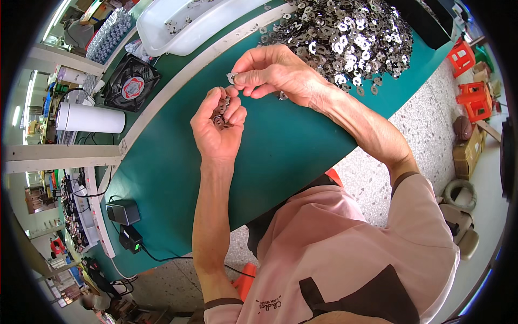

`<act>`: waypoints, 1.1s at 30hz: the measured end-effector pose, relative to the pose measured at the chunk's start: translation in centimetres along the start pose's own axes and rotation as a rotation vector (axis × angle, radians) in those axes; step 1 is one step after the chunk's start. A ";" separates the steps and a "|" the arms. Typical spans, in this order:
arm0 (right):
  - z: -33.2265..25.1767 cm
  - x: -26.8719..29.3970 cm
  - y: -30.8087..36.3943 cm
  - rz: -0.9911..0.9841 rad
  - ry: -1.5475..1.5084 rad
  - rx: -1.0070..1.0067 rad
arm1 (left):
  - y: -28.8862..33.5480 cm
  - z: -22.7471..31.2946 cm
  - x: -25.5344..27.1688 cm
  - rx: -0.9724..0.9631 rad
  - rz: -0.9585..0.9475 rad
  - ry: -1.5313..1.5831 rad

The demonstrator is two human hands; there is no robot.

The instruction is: The person assembles metal parts by attaching small clips to flat metal plates by hand and placing the finished pieces into a plastic container.

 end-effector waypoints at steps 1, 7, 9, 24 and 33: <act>0.0 0.0 0.0 0.000 0.000 0.000 | 0.1 0.1 0.1 -0.006 0.019 -0.005; -1.0 -0.9 0.3 -0.046 0.087 0.096 | -0.1 0.4 0.2 -0.026 0.001 -0.060; -1.4 -0.9 0.5 -0.027 0.120 0.125 | 0.0 0.5 -0.1 -0.028 0.026 -0.101; -3.1 0.7 0.6 0.067 0.030 0.244 | -0.7 3.3 0.3 -0.056 0.043 -0.031; -2.4 -0.4 0.6 -0.006 -0.064 0.200 | -12.0 17.6 -3.0 -0.249 0.350 -0.204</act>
Point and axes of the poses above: each hand's wrist, its own y-axis away from the middle knuckle, its own x-axis out of the back of the hand, z = x × y, the point moved 10 cm from there along -y, towards the middle knuckle, and after that the axes turned 7 degrees about -y, right-handed, at the moved point
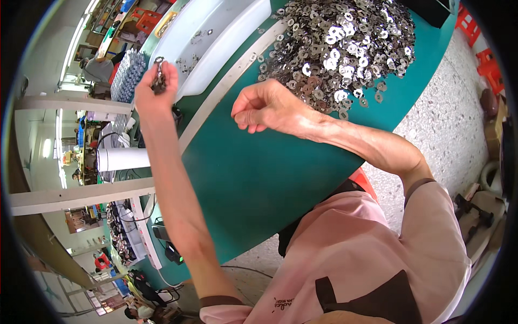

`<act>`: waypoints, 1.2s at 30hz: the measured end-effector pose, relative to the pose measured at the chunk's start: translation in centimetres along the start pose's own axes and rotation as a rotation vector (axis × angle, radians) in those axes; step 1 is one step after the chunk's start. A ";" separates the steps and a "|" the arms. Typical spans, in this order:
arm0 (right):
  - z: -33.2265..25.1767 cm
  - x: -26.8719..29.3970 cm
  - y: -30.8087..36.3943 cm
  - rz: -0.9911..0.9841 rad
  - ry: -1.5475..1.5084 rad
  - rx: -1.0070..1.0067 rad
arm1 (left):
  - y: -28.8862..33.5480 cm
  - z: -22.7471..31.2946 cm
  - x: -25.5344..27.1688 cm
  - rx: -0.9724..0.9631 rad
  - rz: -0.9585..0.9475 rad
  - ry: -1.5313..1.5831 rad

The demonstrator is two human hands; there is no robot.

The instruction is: The person assembles metal parts by attaching small clips to flat metal plates by hand and placing the finished pieces into a plastic container.

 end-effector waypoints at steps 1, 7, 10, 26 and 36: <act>0.1 -0.2 -0.1 -0.008 0.000 -0.009 | -1.5 0.7 0.1 0.021 0.063 -0.179; 0.4 1.0 -0.3 0.012 -0.011 -0.016 | -3.8 -0.2 -3.1 0.042 0.035 -0.528; 0.1 0.9 -0.2 0.000 -0.025 0.002 | -3.7 -0.3 -4.3 -0.041 -0.075 -0.496; 1.1 1.2 0.0 0.017 0.049 -0.051 | 32.1 -0.5 -12.6 -1.049 -0.987 -1.248; 1.0 2.0 -0.6 0.033 0.052 -0.046 | 36.8 -1.1 -13.2 -0.413 -1.191 -1.466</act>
Point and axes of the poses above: each hand's wrist, its own y-axis away from the middle knuckle, its own x-axis out of the back of the hand, z = x × y, the point moved 10 cm from there along -y, towards the middle knuckle, and after that the axes turned 7 degrees about -y, right-handed, at the moved point
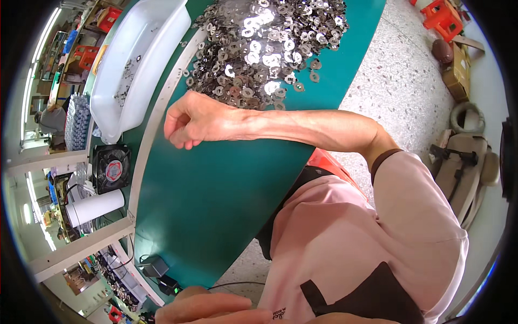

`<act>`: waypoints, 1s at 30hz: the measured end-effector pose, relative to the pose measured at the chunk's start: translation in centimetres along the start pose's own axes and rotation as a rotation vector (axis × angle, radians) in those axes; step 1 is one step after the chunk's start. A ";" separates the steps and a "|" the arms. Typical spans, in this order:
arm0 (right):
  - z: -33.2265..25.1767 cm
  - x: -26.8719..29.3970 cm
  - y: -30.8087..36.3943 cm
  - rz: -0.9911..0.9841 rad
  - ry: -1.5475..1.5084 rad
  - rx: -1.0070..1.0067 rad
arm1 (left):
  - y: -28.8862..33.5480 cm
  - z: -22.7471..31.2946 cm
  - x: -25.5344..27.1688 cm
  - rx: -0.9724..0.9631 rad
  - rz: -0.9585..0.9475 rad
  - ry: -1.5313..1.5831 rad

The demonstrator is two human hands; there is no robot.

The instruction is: The person assembles metal parts by attaching small clips to flat metal plates by hand and placing the finished pieces into a plastic container.

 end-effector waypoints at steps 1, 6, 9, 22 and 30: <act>0.1 -0.2 0.1 -0.007 0.011 -0.007 | 0.0 0.2 0.0 -0.002 0.003 0.006; 0.0 -0.9 0.0 -0.021 0.046 0.008 | -0.5 -0.1 0.0 -0.052 0.046 0.259; 0.1 -0.9 0.1 -0.028 0.057 0.007 | -0.4 -0.9 -0.3 0.039 0.126 0.399; -0.9 -1.4 -0.2 -0.095 -0.023 0.078 | 1.4 -2.2 1.8 -0.295 -0.141 0.426; -13.1 -8.3 9.1 -0.339 -0.451 0.270 | 6.9 1.6 2.7 0.164 0.602 -0.077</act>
Point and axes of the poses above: each hand's wrist, its own y-axis away from the middle knuckle, its own x-axis out of the back of the hand, z = x × y, the point moved 10 cm from there along -y, towards the middle knuckle, and after that the axes turned 7 degrees about -y, right-handed, at the moved point
